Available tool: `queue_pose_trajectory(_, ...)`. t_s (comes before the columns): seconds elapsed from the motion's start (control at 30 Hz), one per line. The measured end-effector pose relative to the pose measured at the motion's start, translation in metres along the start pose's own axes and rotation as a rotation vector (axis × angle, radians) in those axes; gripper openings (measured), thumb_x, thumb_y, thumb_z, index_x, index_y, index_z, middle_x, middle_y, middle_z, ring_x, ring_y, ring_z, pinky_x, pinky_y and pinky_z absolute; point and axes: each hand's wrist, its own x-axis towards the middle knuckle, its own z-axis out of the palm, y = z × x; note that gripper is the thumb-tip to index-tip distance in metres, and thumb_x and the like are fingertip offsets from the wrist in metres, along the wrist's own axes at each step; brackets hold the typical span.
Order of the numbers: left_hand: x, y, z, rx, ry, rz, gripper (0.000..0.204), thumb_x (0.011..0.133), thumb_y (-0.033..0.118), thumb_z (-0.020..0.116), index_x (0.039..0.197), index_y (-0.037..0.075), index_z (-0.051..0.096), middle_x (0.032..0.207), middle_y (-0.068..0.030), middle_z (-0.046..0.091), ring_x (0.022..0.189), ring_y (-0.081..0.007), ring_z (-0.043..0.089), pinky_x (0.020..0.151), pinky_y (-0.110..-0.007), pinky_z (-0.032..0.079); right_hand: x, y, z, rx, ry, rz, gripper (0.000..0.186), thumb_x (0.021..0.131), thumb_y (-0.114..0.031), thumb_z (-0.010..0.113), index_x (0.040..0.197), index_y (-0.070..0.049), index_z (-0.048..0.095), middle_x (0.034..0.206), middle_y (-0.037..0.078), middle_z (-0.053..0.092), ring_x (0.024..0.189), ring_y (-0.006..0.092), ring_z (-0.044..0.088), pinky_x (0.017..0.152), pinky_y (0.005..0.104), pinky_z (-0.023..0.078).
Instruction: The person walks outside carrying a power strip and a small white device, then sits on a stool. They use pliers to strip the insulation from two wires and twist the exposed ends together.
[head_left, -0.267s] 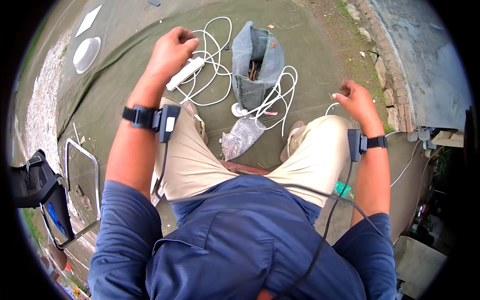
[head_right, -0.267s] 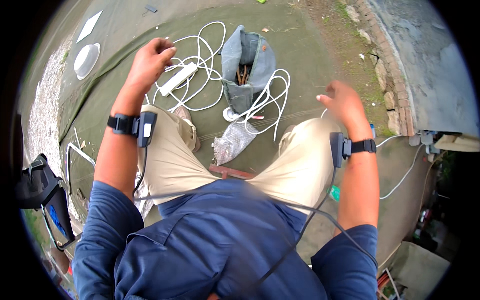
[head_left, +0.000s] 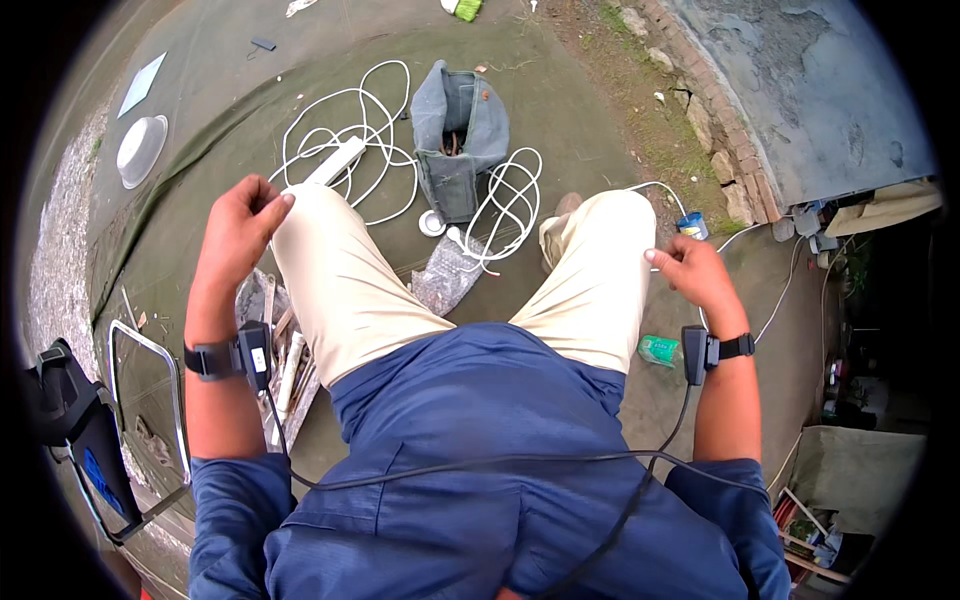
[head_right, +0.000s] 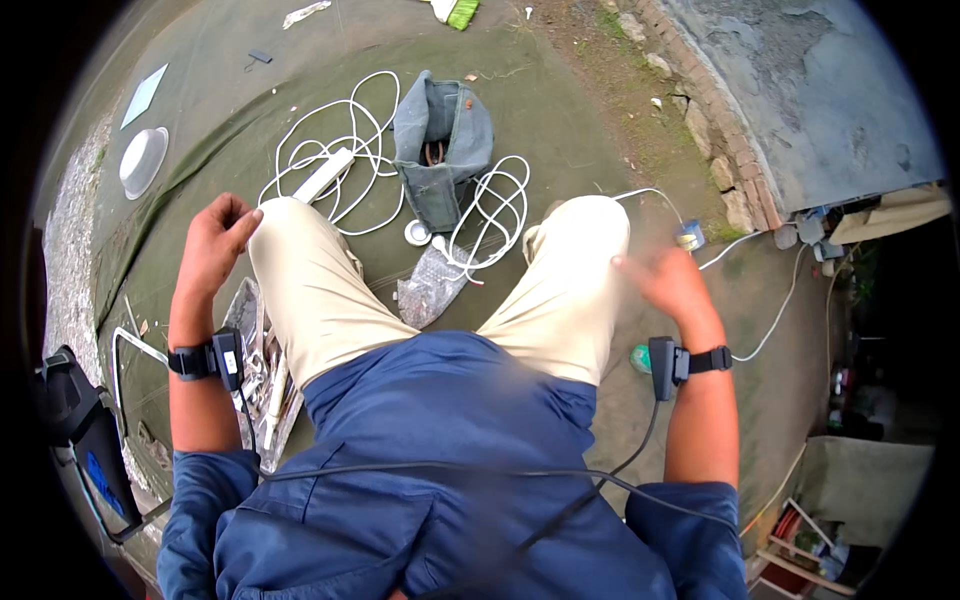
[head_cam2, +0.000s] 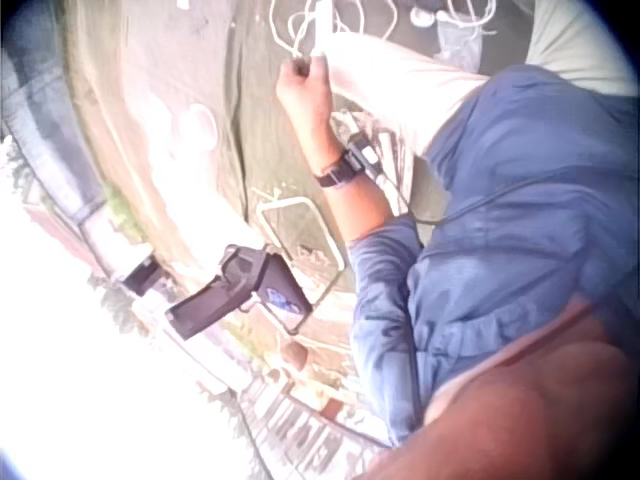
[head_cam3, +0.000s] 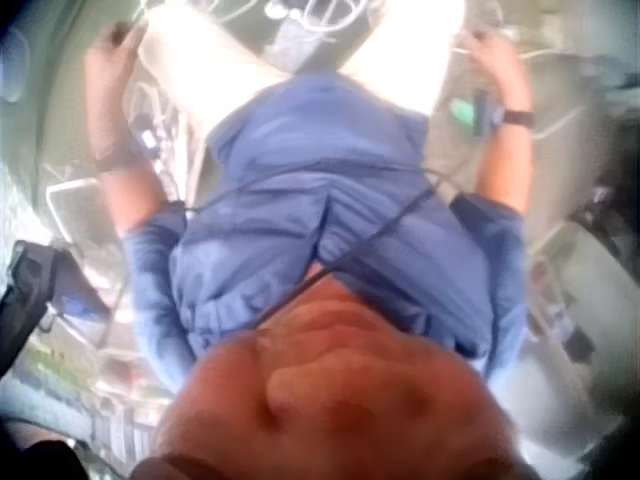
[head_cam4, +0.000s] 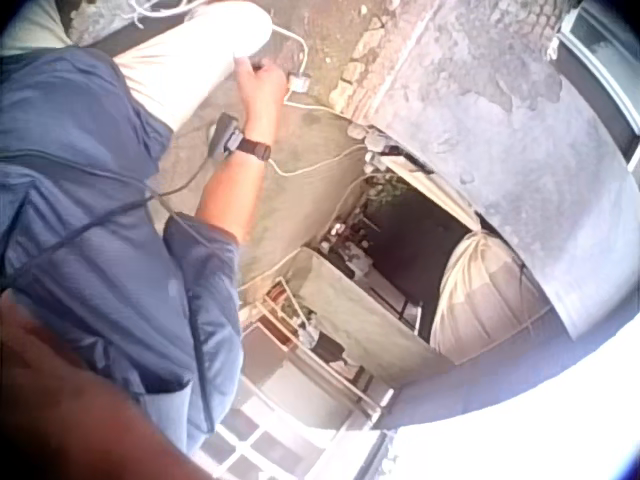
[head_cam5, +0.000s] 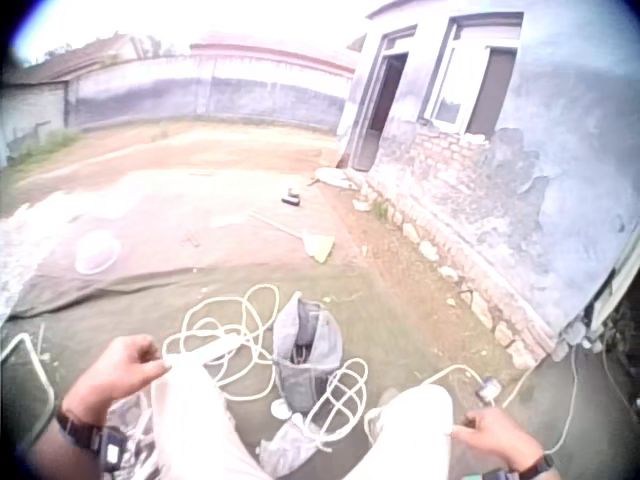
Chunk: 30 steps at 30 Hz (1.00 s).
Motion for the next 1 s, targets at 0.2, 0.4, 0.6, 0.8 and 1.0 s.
queue_pose_trajectory(0.2,-0.083,-0.014,0.017,0.217,-0.177,-0.019,0.035,0.084,0.028,0.078,0.081,-0.003,0.062,0.068,-0.0084,0.060,0.063,-0.0167,0.052,0.060,-0.035,0.045,-0.014,0.007,0.052,0.085,0.002,-0.078,0.050,0.090,-0.049,0.063,0.086,0.001,0.067,0.083,0.020,0.068,0.079,0.0328,0.067,0.073,0.0426,0.050)
queue_pose_trajectory(0.4,-0.104,-0.013,0.038,0.280,-0.106,-0.025,0.038,0.083,0.033,0.077,0.083,-0.003,0.064,0.072,-0.0193,0.064,0.064,-0.0320,0.060,0.063,-0.042,0.048,-0.008,0.013,0.062,0.148,-0.152,-0.263,0.035,0.092,-0.033,0.062,0.076,-0.002,0.063,0.068,0.014,0.060,0.062,0.0249,0.058,0.061,0.0384,0.046)
queue_pose_trajectory(0.6,-0.109,-0.016,0.034,0.262,-0.096,-0.024,0.034,0.086,0.029,0.073,0.086,-0.003,0.064,0.076,-0.0206,0.066,0.068,-0.0340,0.062,0.065,-0.043,0.048,-0.070,-0.014,0.054,-0.013,-0.528,-0.597,0.031,0.093,-0.025,0.067,0.071,-0.004,0.060,0.056,0.003,0.053,0.050,0.0102,0.051,0.051,0.0311,0.043)
queue_pose_trajectory(0.8,-0.102,-0.007,0.037,0.322,-0.140,-0.008,0.028,0.089,0.025,0.070,0.086,-0.001,0.063,0.071,-0.0176,0.061,0.065,-0.0273,0.056,0.065,-0.040,0.047,-0.020,-0.074,0.011,0.115,-0.253,-0.554,0.033,0.092,-0.033,0.065,0.084,-0.002,0.068,0.073,0.013,0.064,0.068,0.0246,0.061,0.065,0.0382,0.047)
queue_pose_trajectory(1.0,-0.113,0.019,0.036,0.417,-0.122,-0.101,0.028,0.091,0.026,0.067,0.090,-0.001,0.065,0.074,-0.0189,0.062,0.067,-0.0304,0.059,0.067,-0.041,0.048,0.039,-0.094,0.004,0.499,-0.185,-0.765,0.029,0.095,-0.029,0.067,0.085,-0.002,0.064,0.070,-0.002,0.055,0.061,0.0065,0.051,0.054,0.0257,0.043)
